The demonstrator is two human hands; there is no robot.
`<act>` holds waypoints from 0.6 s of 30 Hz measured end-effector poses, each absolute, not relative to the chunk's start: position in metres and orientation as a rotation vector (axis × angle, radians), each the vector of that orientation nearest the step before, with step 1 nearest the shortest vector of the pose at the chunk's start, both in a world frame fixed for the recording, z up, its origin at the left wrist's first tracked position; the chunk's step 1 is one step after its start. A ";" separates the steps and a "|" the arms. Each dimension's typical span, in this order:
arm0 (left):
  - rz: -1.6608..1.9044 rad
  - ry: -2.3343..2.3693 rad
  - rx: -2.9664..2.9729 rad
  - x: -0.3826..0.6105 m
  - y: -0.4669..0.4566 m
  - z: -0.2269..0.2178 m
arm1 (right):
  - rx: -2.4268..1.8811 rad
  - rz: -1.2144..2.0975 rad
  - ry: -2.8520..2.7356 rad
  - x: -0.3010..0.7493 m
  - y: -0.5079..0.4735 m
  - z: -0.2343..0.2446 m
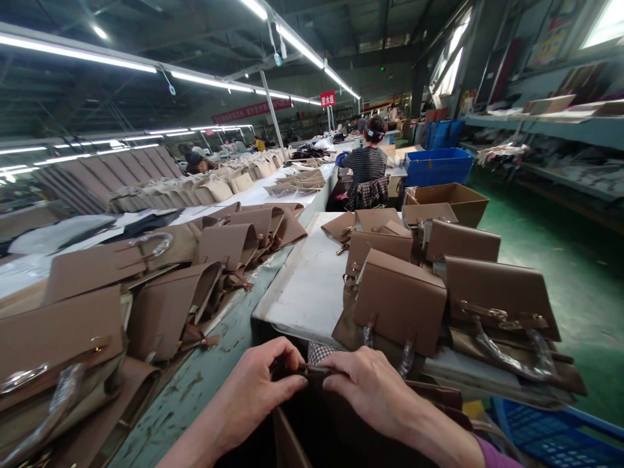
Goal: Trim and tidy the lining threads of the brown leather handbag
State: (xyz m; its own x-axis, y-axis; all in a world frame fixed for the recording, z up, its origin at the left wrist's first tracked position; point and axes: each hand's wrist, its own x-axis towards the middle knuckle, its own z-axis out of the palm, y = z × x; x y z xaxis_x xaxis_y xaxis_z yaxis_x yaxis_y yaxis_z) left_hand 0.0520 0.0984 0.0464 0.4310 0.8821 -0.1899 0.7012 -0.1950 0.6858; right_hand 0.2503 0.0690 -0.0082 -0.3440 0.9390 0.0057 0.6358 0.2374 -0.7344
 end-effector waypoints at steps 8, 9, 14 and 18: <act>0.203 1.316 1.958 0.047 0.100 0.054 | -1.471 1.002 -2.021 0.251 0.073 -0.007; 0.203 1.305 1.965 0.047 0.100 0.052 | -1.482 1.013 -2.018 0.251 0.074 -0.007; 0.294 1.280 2.003 0.043 0.102 0.044 | -1.485 1.004 -2.028 0.251 0.074 -0.006; 0.330 1.224 2.052 0.044 0.101 0.041 | -1.462 0.953 -2.056 0.251 0.073 -0.008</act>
State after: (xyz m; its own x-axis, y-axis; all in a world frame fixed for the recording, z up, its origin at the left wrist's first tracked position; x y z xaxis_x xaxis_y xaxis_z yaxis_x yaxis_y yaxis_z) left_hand 0.0438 0.1014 0.0407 0.5177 0.8449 -0.1349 0.6624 -0.2960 0.6882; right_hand 0.2514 0.0730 -0.0075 -0.3433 0.9385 -0.0363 0.6343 0.2031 -0.7459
